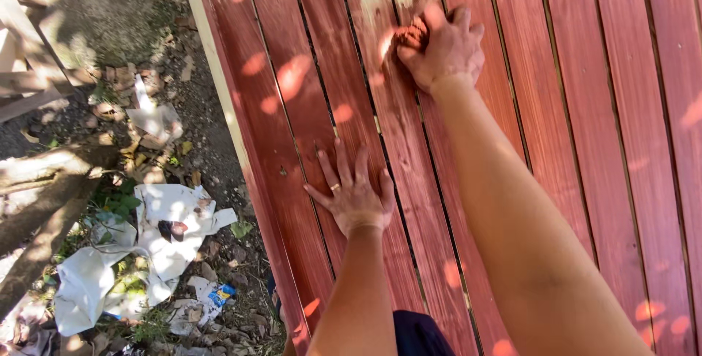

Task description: The person applies reddish-brown wood stain to a slatted wooden bed frame lying outdoors, rubbing the stain into the boards by hand with a dark absorbent pad. They work across already-coated sections, then dip the pad into a bowl of stain and continue coating the bare unpainted half of the frame, including the edges.

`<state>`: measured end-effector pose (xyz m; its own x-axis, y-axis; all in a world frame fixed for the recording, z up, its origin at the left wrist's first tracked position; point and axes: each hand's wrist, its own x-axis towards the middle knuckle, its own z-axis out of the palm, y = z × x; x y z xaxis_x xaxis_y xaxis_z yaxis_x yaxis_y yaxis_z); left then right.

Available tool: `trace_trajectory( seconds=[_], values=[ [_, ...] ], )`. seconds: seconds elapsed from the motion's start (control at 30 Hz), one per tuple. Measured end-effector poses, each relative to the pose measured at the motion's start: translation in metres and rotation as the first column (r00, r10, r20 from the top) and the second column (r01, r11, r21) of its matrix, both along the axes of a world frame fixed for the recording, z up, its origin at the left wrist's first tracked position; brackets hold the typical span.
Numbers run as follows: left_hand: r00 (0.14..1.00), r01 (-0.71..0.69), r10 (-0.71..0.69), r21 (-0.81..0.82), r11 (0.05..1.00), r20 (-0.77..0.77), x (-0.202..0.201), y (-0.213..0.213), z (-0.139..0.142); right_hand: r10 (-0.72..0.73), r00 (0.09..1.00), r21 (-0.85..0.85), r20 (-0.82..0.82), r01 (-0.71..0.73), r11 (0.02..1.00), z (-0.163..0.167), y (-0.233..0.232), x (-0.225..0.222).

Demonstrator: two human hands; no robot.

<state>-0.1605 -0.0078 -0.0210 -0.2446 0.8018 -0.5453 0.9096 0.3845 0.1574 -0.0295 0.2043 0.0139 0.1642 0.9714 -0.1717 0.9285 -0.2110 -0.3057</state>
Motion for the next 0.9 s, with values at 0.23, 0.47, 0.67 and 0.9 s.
trace_trajectory(
  seconds=[0.23, 0.47, 0.67, 0.9],
  values=[
    [1.0, -0.019, 0.018, 0.094, 0.995, 0.011, 0.001, -0.007, -0.016, 0.143, 0.99, 0.136, 0.015, -0.143, 0.98, -0.036, 0.101, -0.011],
    [1.0, -0.017, 0.016, 0.187, 0.982, 0.006, -0.001, -0.003, -0.02, 0.187, 0.98, 0.145, 0.072, -0.196, 0.97, -0.035, 0.065, 0.005],
    [1.0, -0.016, 0.02, 0.182, 0.983, -0.023, 0.001, -0.003, -0.015, 0.112, 0.991, 0.194, 0.076, -0.125, 0.973, -0.016, -0.123, 0.045],
    [0.999, -0.036, 0.038, 0.228, 0.973, -0.006, 0.003, -0.002, -0.013, -0.041, 0.993, 0.015, 0.112, 0.039, 0.999, 0.014, -0.363, 0.07]
  ],
)
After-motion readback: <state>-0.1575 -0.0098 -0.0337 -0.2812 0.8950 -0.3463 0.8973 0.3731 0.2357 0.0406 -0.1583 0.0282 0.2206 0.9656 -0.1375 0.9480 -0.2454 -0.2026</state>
